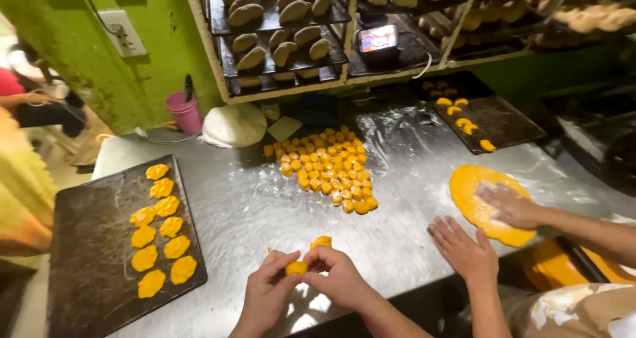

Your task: Shaping small pieces of yellow dough and placing them on a baking tray

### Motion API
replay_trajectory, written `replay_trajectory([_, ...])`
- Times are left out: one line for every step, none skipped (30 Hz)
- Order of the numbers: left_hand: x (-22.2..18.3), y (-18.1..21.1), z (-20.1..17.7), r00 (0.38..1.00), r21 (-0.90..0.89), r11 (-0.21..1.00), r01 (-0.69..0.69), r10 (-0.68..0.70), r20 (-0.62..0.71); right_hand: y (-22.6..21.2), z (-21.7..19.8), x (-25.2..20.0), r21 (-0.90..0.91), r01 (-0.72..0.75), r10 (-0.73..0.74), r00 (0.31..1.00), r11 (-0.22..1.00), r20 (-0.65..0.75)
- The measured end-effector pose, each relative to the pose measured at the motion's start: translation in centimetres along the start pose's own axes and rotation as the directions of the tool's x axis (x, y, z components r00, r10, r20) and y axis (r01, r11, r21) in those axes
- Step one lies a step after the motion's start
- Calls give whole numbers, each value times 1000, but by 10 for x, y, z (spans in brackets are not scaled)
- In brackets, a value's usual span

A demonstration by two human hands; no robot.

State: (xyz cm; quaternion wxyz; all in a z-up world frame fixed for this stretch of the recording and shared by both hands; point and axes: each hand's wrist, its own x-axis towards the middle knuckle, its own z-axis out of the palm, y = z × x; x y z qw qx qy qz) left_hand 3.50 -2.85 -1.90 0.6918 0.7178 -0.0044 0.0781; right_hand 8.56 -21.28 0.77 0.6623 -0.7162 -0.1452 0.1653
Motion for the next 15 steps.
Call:
replay_trajectory([-3, 1, 0, 1000, 10, 1000, 1, 0, -12, -4, 1, 2, 7, 4, -4, 1000, 1000, 13])
replay_trajectory([-7, 1, 2, 998, 22, 1000, 6, -5, -70, -8, 2, 3, -24, 39, -38, 998, 999, 44])
replay_trajectory([-11, 1, 2, 992, 33, 999, 12, -8, -128, -11, 4, 5, -54, 76, -72, 995, 996, 75])
replay_trajectory([-13, 4, 5, 990, 36, 999, 17, -12, -142, -12, 4, 7, -51, 74, -69, 994, 996, 90])
replay_trajectory([-15, 7, 6, 987, 58, 998, 7, 2, -162, -12, 6, 8, -66, 109, -104, 991, 992, 84])
replay_trajectory([-19, 9, 8, 983, 78, 997, 1, 13, -183, -11, 8, 9, -81, 141, -135, 988, 987, 79])
replay_trajectory([-20, 15, 11, 980, 79, 997, 10, 6, -197, -10, 9, 11, -78, 136, -129, 987, 988, 94])
replay_trajectory([-21, 22, 13, 973, 92, 995, 33, -11, -231, -10, 12, 12, -63, 230, -225, 971, 971, 75])
replay_trajectory([-22, 29, 15, 964, 103, 993, 56, -27, -264, -9, 15, 13, -48, 321, -318, 946, 946, 54])
replay_trajectory([-23, 30, 15, 963, 104, 993, 62, -33, -267, -6, 16, 13, -45, 316, -313, 948, 948, 56])
replay_trajectory([-24, 31, 15, 947, 81, 993, 82, -53, -317, -2, 18, 11, 18, 223, -224, 971, 975, 83])
replay_trajectory([-21, 33, 14, 931, 58, 994, 94, -67, -359, 0, 19, 13, 75, 132, -140, 984, 988, 106])
replay_trajectory([-22, 32, 14, 932, 58, 994, 94, -67, -355, -2, 17, 12, 75, 132, -140, 985, 988, 102])
replay_trajectory([-22, 31, 13, 928, 10, 996, 86, -76, -365, -3, 15, 11, 41, 107, -111, 986, 993, 126])
replay_trajectory([-22, 29, 12, 923, -38, 996, 77, -86, -375, -5, 13, 10, 6, 82, -82, 985, 997, 149])
